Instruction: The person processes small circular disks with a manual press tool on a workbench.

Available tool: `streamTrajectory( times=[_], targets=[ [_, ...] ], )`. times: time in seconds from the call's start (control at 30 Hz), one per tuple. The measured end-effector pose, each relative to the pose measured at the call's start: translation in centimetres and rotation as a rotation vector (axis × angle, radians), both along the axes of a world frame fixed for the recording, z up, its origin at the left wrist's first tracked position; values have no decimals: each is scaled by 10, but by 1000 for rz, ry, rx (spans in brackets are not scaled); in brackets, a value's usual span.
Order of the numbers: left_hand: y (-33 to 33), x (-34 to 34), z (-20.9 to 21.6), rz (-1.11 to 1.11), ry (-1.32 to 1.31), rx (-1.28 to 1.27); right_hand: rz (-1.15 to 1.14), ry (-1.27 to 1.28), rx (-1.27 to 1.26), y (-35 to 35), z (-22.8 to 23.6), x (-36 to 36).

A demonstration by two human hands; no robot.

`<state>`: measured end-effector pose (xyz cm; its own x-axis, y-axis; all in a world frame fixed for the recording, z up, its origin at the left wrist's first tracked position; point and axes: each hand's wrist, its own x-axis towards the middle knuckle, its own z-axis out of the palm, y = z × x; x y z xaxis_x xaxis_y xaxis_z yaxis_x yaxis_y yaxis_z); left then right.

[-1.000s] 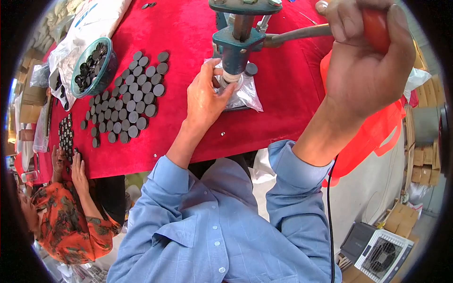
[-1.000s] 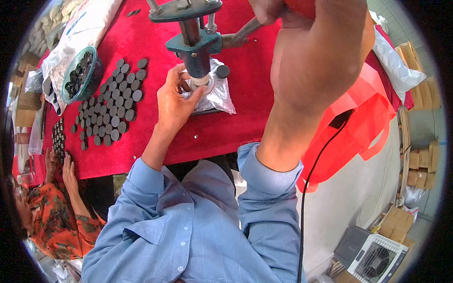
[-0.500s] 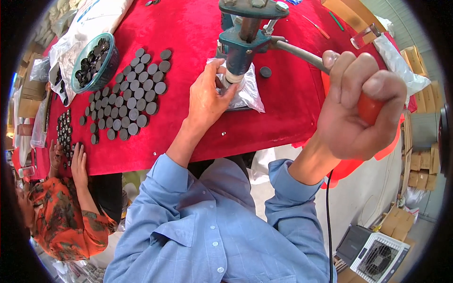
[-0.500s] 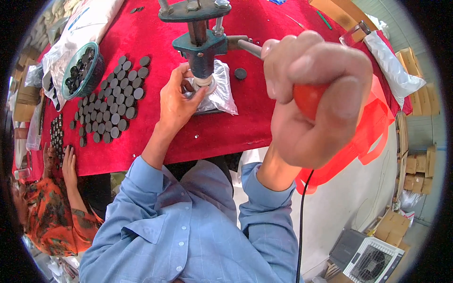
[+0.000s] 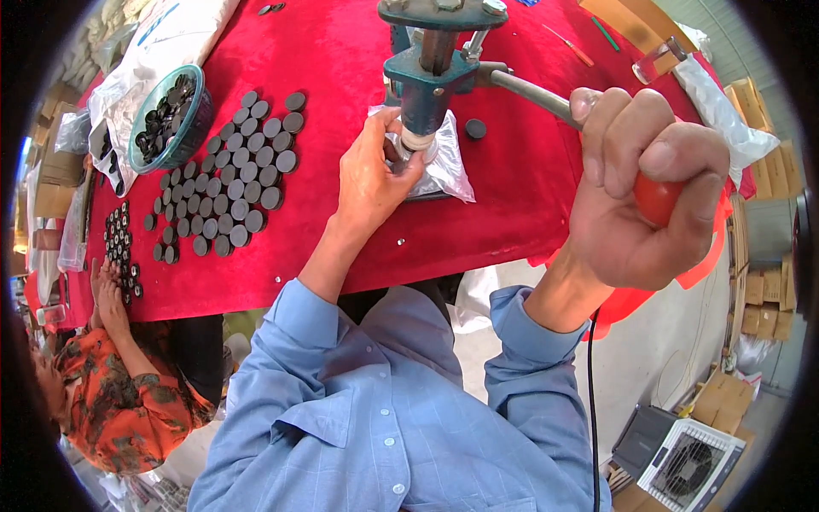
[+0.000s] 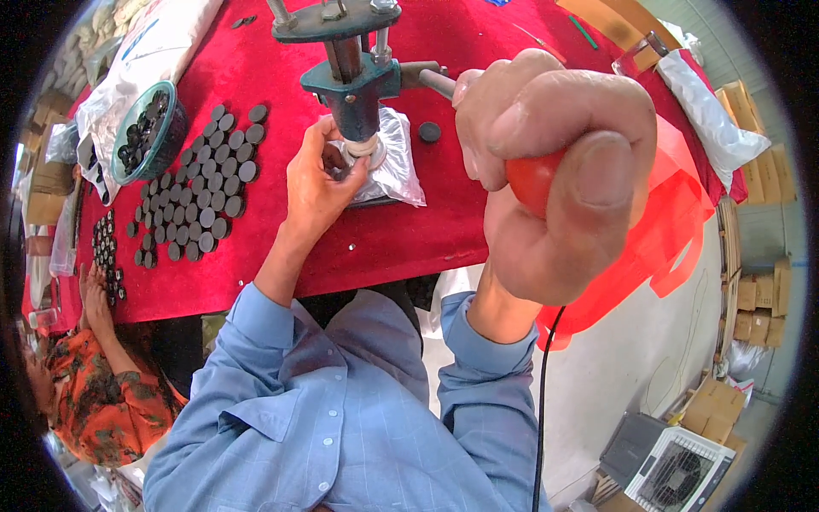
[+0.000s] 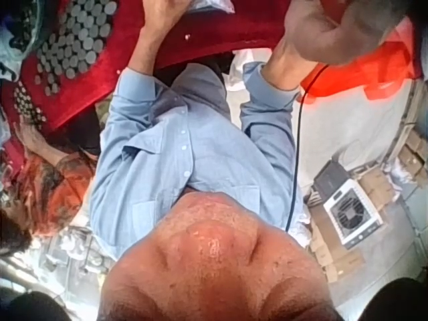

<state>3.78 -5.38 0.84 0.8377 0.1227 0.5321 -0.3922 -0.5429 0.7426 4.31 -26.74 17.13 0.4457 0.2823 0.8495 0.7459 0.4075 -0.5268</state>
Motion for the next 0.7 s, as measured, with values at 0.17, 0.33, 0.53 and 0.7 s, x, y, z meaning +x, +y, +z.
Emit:
streamTrajectory(
  times=[0.17, 0.33, 0.53, 0.7],
  targets=[
    [1, -2, -1, 6, -5, -24, 18, -17, -3, 1, -2, 3],
    [25, -13, 17, 75, 35, 159, -64, -18, 19, 2, -20, -18],
    [104, -37, -1, 520, 97, 640, -205, -15, 165, 14, -68, -45],
    [108, -45, -7, 494, 230, 639, -203, 17, 157, 9, -69, -44]
  ],
)
